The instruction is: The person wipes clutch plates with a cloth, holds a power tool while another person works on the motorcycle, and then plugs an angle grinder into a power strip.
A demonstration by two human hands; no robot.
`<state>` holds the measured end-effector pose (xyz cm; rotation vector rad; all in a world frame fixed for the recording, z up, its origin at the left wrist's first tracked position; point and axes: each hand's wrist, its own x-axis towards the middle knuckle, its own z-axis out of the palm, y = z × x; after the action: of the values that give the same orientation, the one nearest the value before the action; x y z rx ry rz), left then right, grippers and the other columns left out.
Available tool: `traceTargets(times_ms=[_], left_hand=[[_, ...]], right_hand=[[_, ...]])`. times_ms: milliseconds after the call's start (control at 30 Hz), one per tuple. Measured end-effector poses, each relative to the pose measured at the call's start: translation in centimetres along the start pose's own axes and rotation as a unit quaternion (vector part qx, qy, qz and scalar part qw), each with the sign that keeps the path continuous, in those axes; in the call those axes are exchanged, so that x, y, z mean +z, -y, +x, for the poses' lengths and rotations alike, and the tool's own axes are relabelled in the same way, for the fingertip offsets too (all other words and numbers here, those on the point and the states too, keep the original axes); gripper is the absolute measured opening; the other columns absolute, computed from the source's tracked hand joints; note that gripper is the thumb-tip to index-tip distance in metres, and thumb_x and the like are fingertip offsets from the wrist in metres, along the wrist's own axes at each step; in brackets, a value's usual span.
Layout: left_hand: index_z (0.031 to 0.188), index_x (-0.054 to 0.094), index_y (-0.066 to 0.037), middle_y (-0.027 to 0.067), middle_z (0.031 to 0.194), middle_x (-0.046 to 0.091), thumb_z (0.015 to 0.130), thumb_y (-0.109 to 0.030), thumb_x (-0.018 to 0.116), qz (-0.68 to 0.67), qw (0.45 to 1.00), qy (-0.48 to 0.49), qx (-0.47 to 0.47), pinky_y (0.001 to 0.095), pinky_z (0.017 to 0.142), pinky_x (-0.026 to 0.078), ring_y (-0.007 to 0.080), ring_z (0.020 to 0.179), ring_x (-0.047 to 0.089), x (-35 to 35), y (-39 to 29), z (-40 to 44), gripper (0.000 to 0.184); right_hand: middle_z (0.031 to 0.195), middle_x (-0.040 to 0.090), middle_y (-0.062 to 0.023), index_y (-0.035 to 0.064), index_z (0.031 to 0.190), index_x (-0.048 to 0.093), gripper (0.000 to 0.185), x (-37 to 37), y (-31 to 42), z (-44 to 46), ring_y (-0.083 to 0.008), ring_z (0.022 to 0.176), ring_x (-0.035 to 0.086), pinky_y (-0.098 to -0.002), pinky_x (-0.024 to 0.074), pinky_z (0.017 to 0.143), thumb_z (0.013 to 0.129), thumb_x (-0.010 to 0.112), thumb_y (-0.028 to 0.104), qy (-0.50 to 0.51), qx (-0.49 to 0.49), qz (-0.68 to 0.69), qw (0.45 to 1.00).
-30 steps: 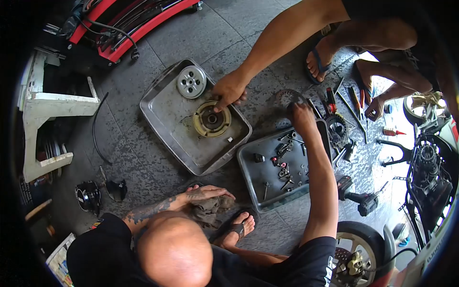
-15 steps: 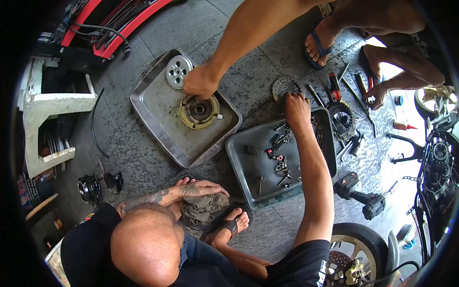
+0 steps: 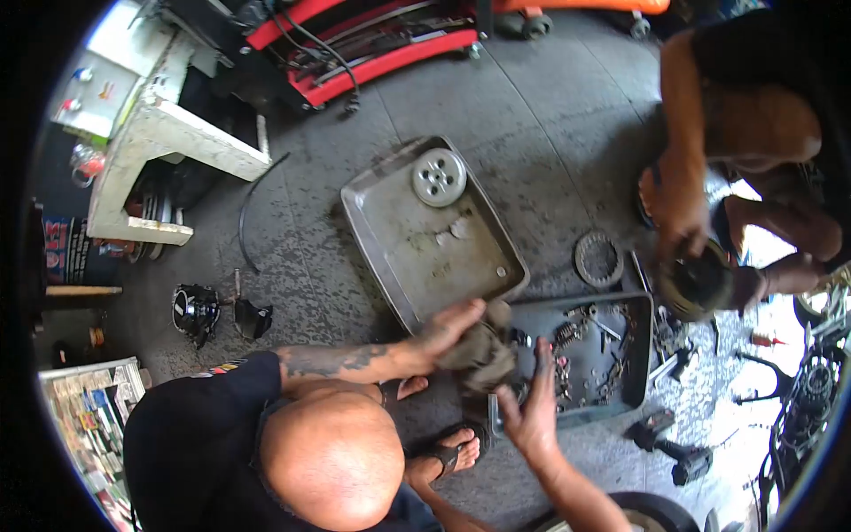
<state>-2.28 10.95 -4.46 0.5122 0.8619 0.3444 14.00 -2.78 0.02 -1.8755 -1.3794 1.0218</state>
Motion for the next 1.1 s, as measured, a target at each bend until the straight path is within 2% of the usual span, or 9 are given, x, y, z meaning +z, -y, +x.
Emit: traceTargets(times_ms=[100,267,367,433,533,733,833,933,1100], left_hand=[[0.122,0.058,-0.010,0.0020,0.119,0.059,0.095,-0.037,0.054,-0.079,0.997,-0.014,-0.020,0.0304,0.098,0.039,0.0124,0.111,0.050,2.1,2.3,0.7,0.039],[0.135,0.045,-0.010,0.0037,0.124,0.054,0.097,-0.037,0.052,0.094,0.995,0.030,-0.007,0.0343,0.097,0.041,0.0155,0.111,0.050,-0.8,0.9,-2.8,0.047],[0.132,0.049,-0.007,0.0031,0.116,0.058,0.100,-0.035,0.046,0.470,0.874,0.101,-0.071,0.0326,0.089,0.046,0.0135,0.101,0.053,-5.9,-1.0,-6.6,0.043],[0.126,0.055,-0.004,0.0010,0.105,0.061,0.101,-0.033,0.043,0.202,0.959,0.120,-0.161,0.0268,0.080,0.047,0.0095,0.091,0.054,-10.5,1.1,-7.0,0.040],[0.117,0.061,-0.003,0.0038,0.096,0.061,0.101,-0.038,0.039,0.232,0.972,0.010,-0.032,0.0208,0.065,0.044,0.0077,0.074,0.053,-11.3,-0.8,-9.3,0.044],[0.120,0.059,-0.008,-0.0015,0.093,0.062,0.101,-0.038,0.042,0.192,0.974,-0.111,0.034,0.0170,0.054,0.042,0.0041,0.070,0.053,-10.4,-2.2,-8.7,0.040],[0.123,0.055,-0.008,0.0013,0.094,0.062,0.102,-0.038,0.038,0.234,0.961,-0.144,0.035,0.0202,0.057,0.045,0.0073,0.073,0.057,-9.5,-2.2,-7.9,0.040],[0.121,0.057,-0.008,0.0031,0.093,0.062,0.102,-0.043,0.034,0.302,0.931,-0.205,0.006,0.0234,0.058,0.047,0.0100,0.073,0.058,-8.5,-3.7,-9.5,0.046],[0.111,0.063,-0.006,0.0071,0.082,0.065,0.097,-0.057,0.031,0.290,0.893,-0.340,-0.052,0.0319,0.070,0.049,0.0168,0.072,0.059,-9.6,-2.3,-17.9,0.062]], right_hand=[[0.151,0.013,-0.0291,-0.0053,0.145,0.018,0.091,3.1,2.8,1.6,-0.0431,0.140,0.019,-0.0447,0.0191,0.115,0.076,0.073,0.017,0.044,-0.100,-0.124,0.986],[0.119,0.054,-0.0233,-0.0025,0.114,0.053,0.048,5.1,0.9,4.9,-0.0428,0.103,0.057,-0.0423,0.0490,0.087,0.067,0.056,-0.004,-0.029,-0.130,-0.047,0.990],[0.096,0.060,-0.0180,0.0016,0.090,0.056,0.019,5.8,1.6,4.8,-0.0415,0.080,0.061,-0.0476,0.0488,0.064,0.074,0.064,0.008,0.070,-0.096,-0.124,0.985],[0.089,0.061,-0.0177,0.0024,0.089,0.057,0.019,6.5,1.1,5.0,-0.0409,0.076,0.061,-0.0473,0.0484,0.062,0.076,0.065,0.014,0.089,-0.097,-0.132,0.982],[0.066,0.062,-0.0159,0.0054,0.084,0.063,0.030,8.1,1.7,7.8,-0.0395,0.061,0.061,-0.0479,0.0467,0.055,0.082,0.067,0.036,0.055,-0.123,-0.152,0.979],[0.114,0.061,-0.0215,0.0090,0.111,0.064,0.049,8.9,5.2,12.5,-0.0368,0.106,0.059,-0.0468,0.0497,0.080,0.082,0.064,0.049,0.084,-0.104,-0.163,0.977],[0.155,0.017,-0.0166,0.0131,0.146,0.034,0.081,8.2,7.4,11.5,-0.0419,0.143,0.004,-0.0718,0.0152,0.103,0.080,0.067,0.047,0.145,-0.111,-0.179,0.967],[0.128,0.050,-0.0215,0.0037,0.114,0.061,0.043,7.1,7.2,8.2,-0.0438,0.130,0.034,-0.0524,0.0344,0.101,0.083,0.066,0.033,0.024,-0.140,-0.083,0.986],[0.073,0.060,-0.0243,-0.0019,0.087,0.060,0.022,0.3,9.3,0.0,-0.0431,0.080,0.060,-0.0480,0.0458,0.072,0.091,0.058,0.019,0.052,0.178,-0.074,0.980]])
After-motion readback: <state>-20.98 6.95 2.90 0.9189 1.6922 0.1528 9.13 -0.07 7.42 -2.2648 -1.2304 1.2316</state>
